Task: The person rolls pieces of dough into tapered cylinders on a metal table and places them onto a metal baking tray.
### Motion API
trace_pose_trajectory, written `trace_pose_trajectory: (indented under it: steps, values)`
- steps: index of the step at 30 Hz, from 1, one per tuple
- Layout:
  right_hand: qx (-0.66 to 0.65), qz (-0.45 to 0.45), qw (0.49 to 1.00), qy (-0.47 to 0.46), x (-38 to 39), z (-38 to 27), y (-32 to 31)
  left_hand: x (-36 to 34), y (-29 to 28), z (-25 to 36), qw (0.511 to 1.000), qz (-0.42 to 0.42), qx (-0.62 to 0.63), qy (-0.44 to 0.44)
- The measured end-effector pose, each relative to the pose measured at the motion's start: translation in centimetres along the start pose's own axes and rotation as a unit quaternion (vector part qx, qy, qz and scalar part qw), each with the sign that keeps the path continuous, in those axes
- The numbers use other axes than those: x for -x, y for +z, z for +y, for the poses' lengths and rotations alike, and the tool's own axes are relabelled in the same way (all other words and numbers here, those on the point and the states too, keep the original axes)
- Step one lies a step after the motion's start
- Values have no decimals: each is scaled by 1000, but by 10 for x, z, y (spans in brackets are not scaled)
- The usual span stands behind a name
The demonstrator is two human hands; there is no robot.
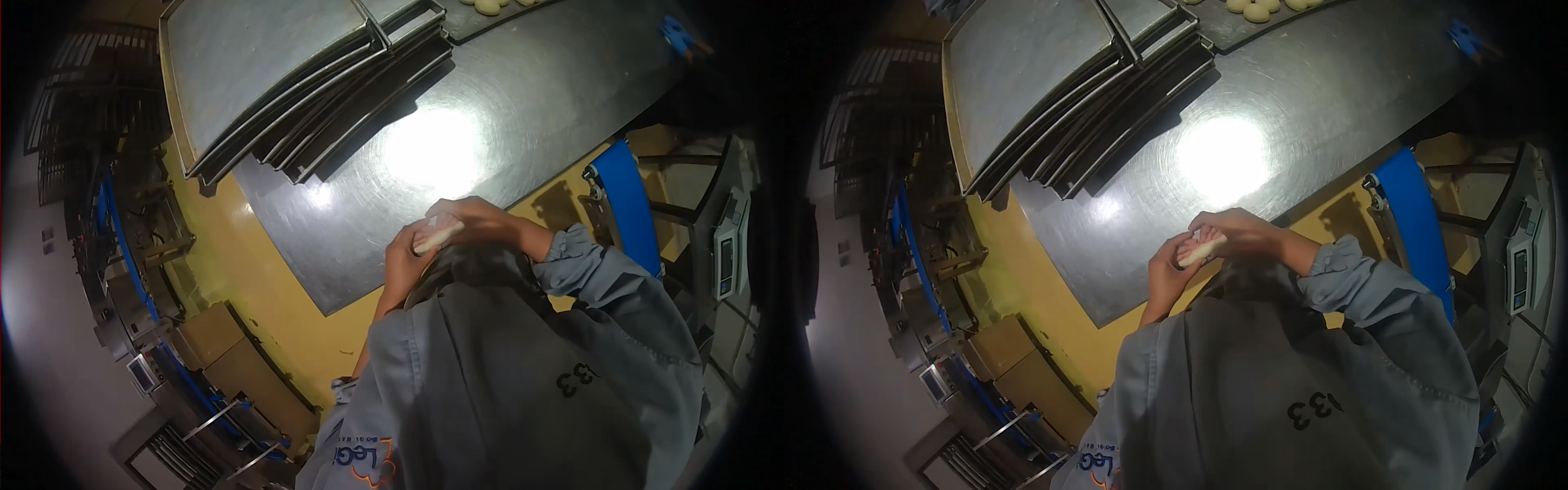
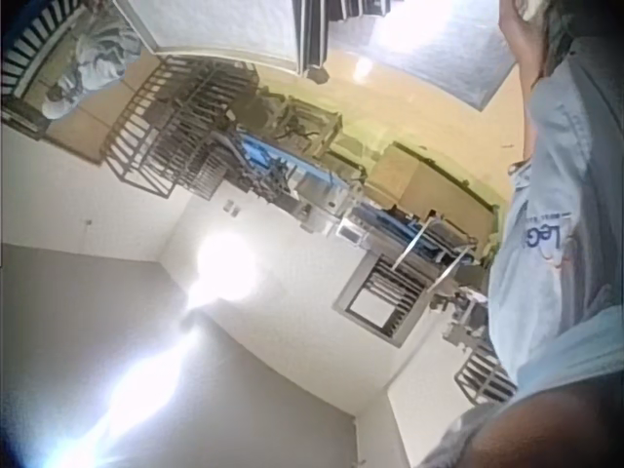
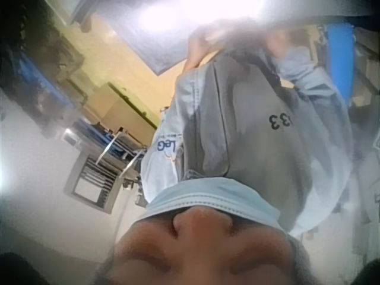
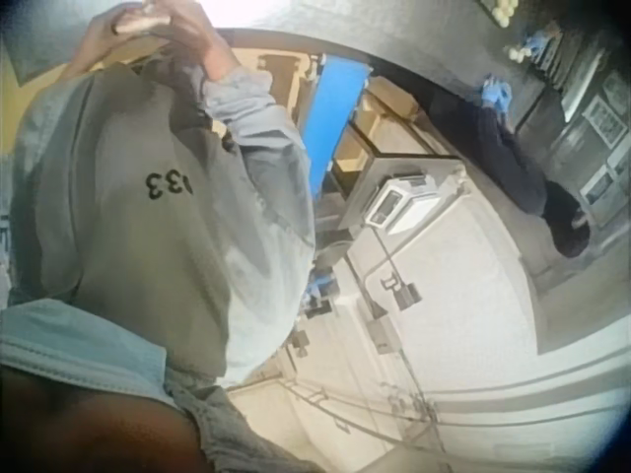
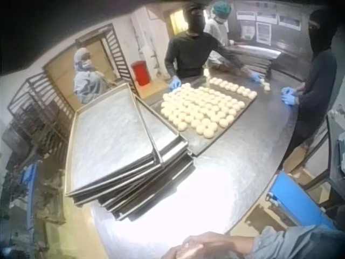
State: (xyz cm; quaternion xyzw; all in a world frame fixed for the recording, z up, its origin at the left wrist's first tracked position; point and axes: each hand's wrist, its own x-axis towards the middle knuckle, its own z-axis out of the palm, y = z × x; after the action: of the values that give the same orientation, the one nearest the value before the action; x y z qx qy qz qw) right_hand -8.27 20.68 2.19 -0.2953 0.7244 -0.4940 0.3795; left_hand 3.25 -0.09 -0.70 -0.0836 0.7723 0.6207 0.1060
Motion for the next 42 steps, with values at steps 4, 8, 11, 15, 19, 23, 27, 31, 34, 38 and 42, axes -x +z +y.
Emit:
trace_pose_trajectory:
  steps: [4,8,11,15,19,23,27,31,34,38,42]
  values:
    - [-48,49,998,0,-12,-23,-15,-15,-14,26,999,44,-8,10]
    - [7,60,996,-59,-47,-34,-43,-55,-33,37,995,82,4,52]
    - [12,35,999,-25,-61,-10,-47,-68,-37,18,997,37,68,12]
    - [117,139,974,-136,-40,6,-42,-56,-48,19,991,86,80,56]
    - [230,88,940,-235,-28,20,-28,-53,-49,28,935,-93,-304,156]
    - [161,48,978,-121,-58,5,-47,-79,-62,28,876,-50,-448,174]
    - [-90,64,993,-41,-75,-2,-46,-87,-51,24,986,-49,-128,89]
    - [-79,64,994,-42,-75,1,-43,-84,-46,18,991,-27,134,-11]
    - [-62,16,998,-21,-74,3,-48,-88,-44,18,990,-48,121,-44]
    - [-21,-12,998,-56,-65,10,-43,-71,-40,22,991,-63,102,-67]
    - [-49,-7,998,-28,-37,1,-29,-39,-25,9,998,-34,41,-25]
